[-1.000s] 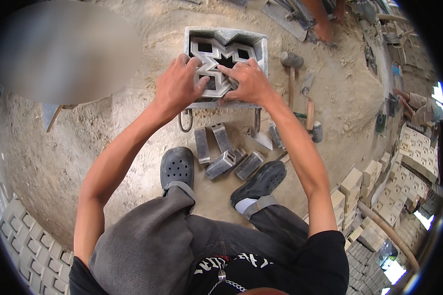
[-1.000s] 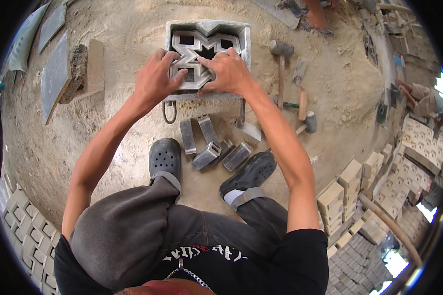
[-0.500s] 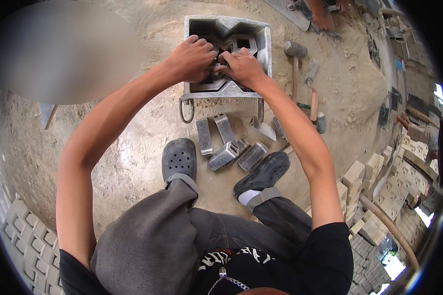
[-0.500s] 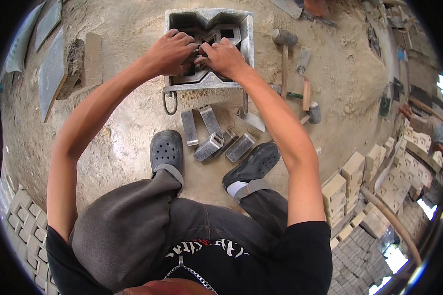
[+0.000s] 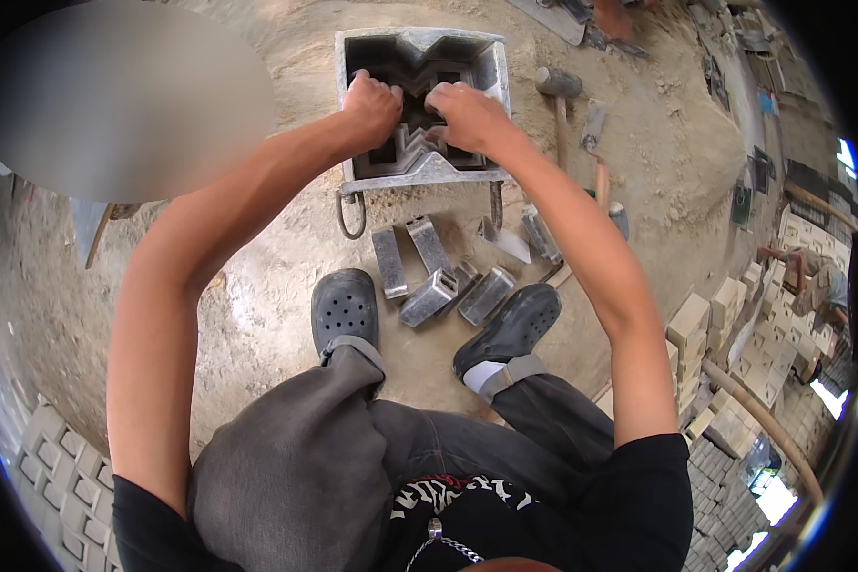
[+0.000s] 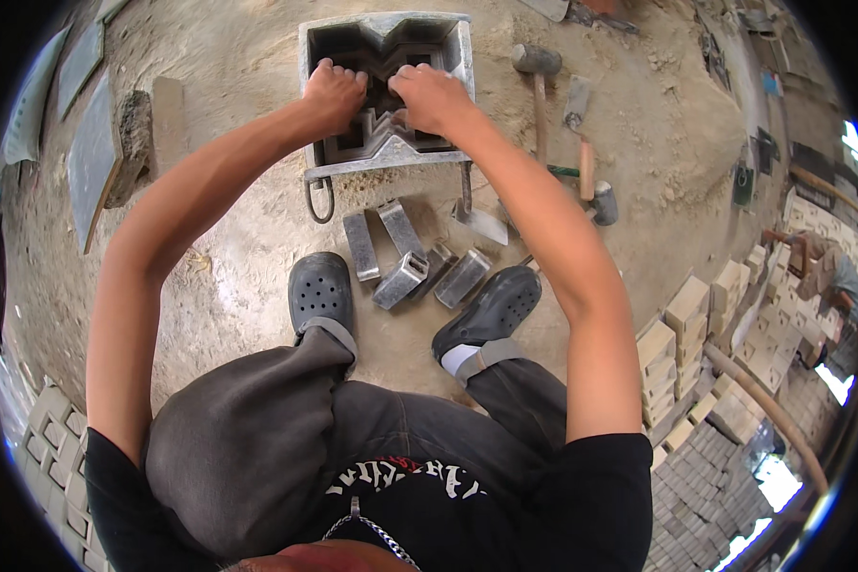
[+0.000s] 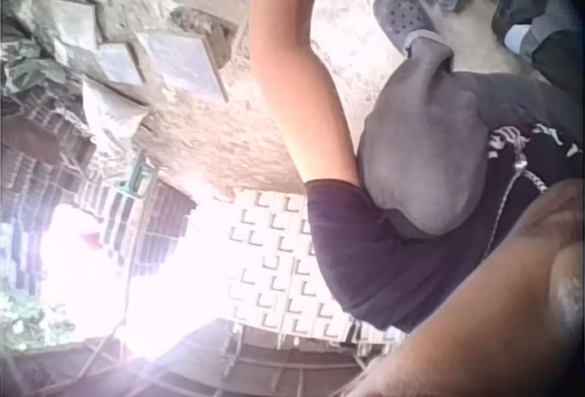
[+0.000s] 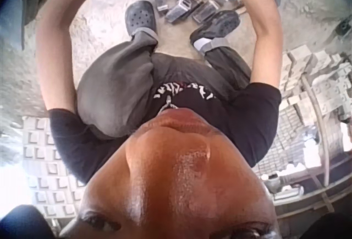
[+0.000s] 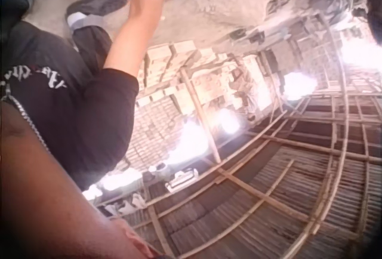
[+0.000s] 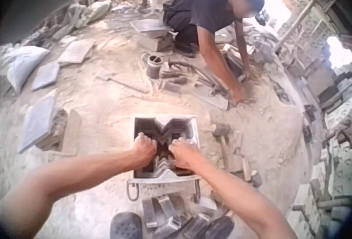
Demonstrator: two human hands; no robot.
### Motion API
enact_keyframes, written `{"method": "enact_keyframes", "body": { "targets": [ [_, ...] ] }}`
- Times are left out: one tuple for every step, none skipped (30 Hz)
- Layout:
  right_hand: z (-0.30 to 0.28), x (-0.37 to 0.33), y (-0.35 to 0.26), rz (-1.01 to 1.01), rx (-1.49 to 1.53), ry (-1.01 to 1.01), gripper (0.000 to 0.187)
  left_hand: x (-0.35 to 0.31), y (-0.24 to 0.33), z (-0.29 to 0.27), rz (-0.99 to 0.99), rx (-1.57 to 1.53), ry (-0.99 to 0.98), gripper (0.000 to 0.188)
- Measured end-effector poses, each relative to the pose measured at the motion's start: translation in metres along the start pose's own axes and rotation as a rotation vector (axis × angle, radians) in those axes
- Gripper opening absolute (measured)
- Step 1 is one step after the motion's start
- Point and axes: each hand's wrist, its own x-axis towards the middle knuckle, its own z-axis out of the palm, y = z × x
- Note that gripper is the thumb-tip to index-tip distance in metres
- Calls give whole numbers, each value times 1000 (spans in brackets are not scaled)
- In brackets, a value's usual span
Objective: The person assembles a multi-part metal mold by placing shaped inserts into a frame, securing them with metal pins, and using pliers to tighten wire fasteners.
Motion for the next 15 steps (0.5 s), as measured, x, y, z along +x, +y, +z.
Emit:
{"method": "enact_keyframes", "body": {
  "targets": [
    [-2,-1,2,21,-44,-63,44,1,1,-4,-11,19,14,53],
    [-3,-1,5,41,-86,-126,46,2,1,-8,-2,-5,-20,48],
    [-5,0,7,60,-128,-190,48,2,0,-11,7,-29,-54,43],
    [-7,3,9,143,-94,-210,50,3,0,-14,14,-55,-90,39],
    [-8,10,10,225,-60,-230,53,4,-2,-16,13,-80,-96,36],
    [-8,17,10,307,-26,-250,55,6,-5,-19,12,-106,-102,33],
    [-3,27,10,368,7,-332,62,7,-6,-17,9,-133,-116,30],
    [0,39,9,431,37,-412,69,11,-8,-13,5,-153,-111,30],
    [3,44,10,495,68,-492,77,15,-9,-9,2,-173,-106,29],
    [0,45,10,470,76,-539,83,14,-11,-10,-6,-193,-101,29],
    [-4,45,12,444,83,-586,90,13,-12,-10,5,-190,-92,28],
    [-7,44,13,419,90,-632,98,13,-14,-11,16,-188,-83,27],
    [-6,42,16,373,70,-599,101,12,-15,-14,29,-186,-70,26],
    [-5,40,18,328,49,-566,105,13,-14,-8,20,-192,-31,26],
    [-4,39,21,282,27,-532,109,15,-11,2,10,-197,8,25]
  ]
}}
